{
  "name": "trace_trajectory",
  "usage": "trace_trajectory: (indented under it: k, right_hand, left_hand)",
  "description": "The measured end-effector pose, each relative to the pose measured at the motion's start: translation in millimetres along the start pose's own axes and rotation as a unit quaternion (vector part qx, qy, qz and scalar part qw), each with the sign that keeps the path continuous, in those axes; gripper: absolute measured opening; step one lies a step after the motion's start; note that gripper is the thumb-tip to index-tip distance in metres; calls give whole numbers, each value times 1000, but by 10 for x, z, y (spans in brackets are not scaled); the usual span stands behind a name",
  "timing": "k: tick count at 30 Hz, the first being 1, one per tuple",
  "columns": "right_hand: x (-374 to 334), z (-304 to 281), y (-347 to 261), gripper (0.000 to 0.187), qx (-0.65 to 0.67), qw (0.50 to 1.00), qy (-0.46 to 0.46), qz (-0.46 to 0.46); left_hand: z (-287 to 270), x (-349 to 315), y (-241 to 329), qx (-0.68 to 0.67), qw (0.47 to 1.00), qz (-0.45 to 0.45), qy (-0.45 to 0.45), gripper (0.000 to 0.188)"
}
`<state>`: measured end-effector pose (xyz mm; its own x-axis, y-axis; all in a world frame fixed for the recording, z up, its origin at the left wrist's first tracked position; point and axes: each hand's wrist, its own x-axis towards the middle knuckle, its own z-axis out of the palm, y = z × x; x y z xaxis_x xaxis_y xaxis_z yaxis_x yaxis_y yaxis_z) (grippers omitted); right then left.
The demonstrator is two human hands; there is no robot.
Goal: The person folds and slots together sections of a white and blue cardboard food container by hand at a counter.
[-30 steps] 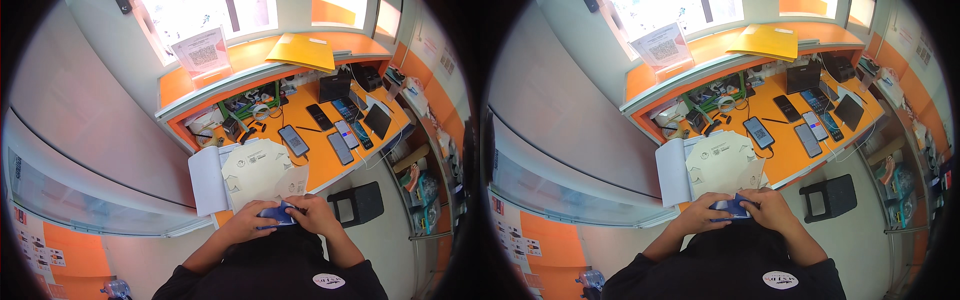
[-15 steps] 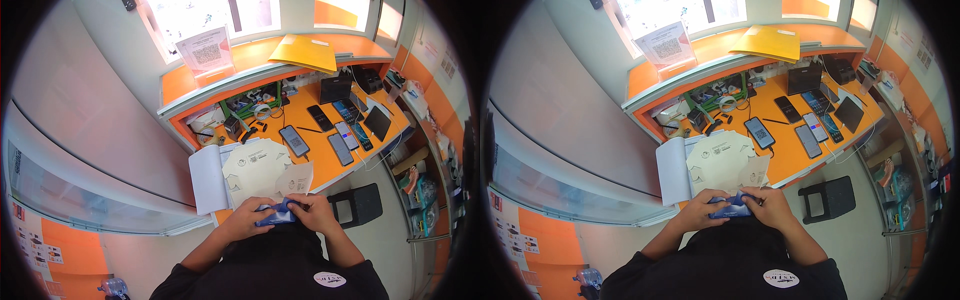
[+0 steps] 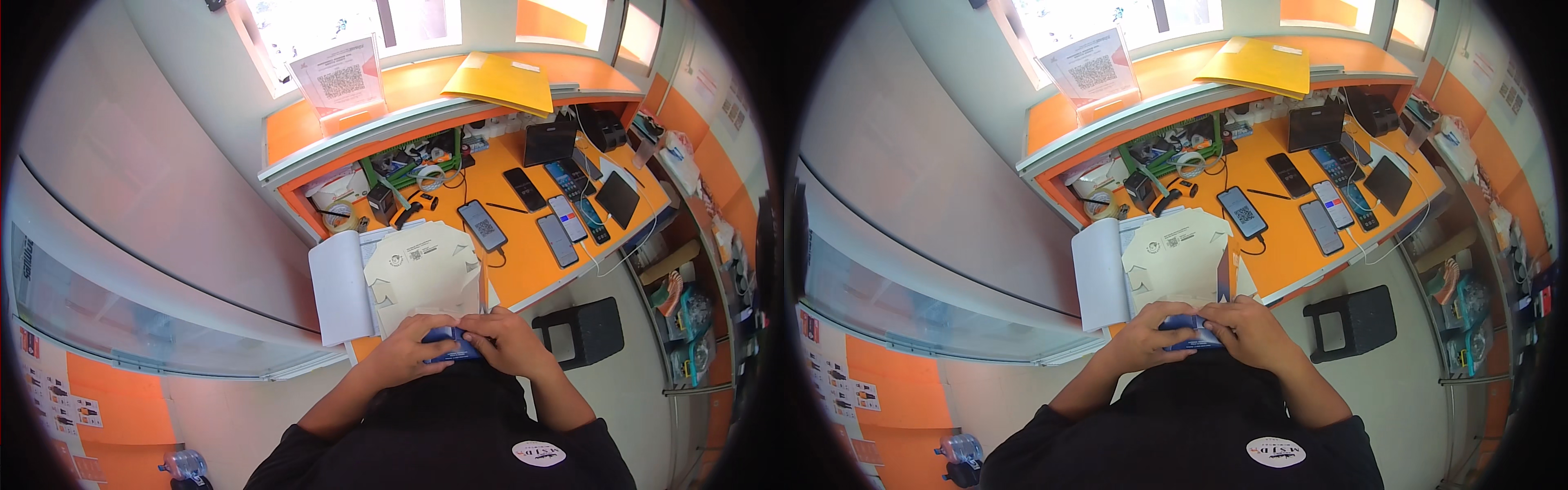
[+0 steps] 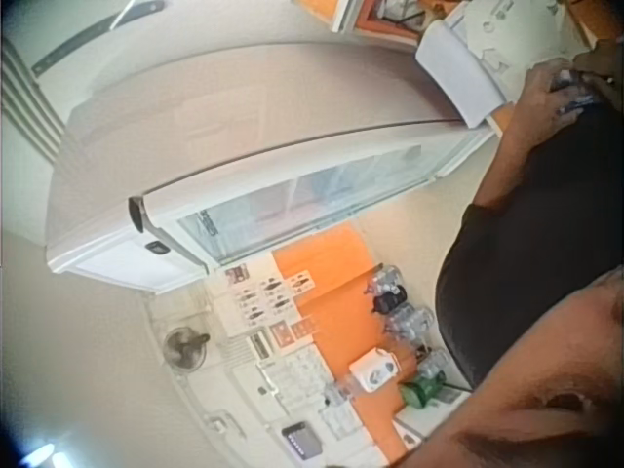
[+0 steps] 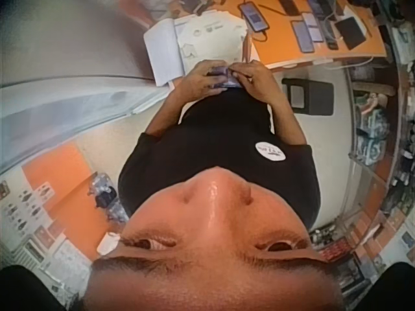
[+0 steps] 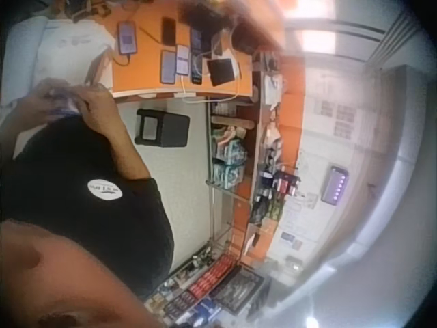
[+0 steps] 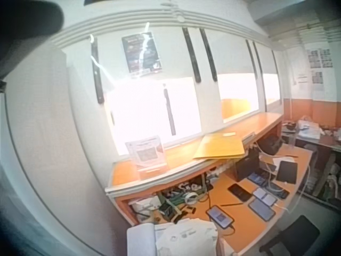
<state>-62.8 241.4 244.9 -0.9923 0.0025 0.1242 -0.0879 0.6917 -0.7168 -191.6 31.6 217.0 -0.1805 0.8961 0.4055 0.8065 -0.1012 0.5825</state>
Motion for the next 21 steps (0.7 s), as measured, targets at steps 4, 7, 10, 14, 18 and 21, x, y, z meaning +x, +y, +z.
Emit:
trace_trajectory:
  k: [4, 7, 10, 14, 18, 21]
  right_hand:
    - [-42, -182, -48, 47, 27, 998, -52, -37]
    - [-122, -156, -35, 60, -31, 998, -6, -54]
    - [-203, -142, -95, 67, -50, 996, 55, -42]
    - [-352, -134, -59, 69, -112, 983, 137, -55]
    - [-627, -132, 125, 74, -93, 965, 242, -27]
    - [-847, -165, 435, 81, -147, 935, 322, -20]
  left_hand:
    - [-24, 28, 99, -2, 998, -44, 40, 61]
    - [-12, 60, 80, 33, 994, -34, 98, 75]
    - [46, 122, 128, 39, 985, -72, 150, 93]
    - [137, 138, 45, 66, 990, -20, 123, 97]
    - [236, 285, 112, 77, 982, 12, 170, 95]
    - [325, 335, 14, 38, 983, -9, 179, 87]
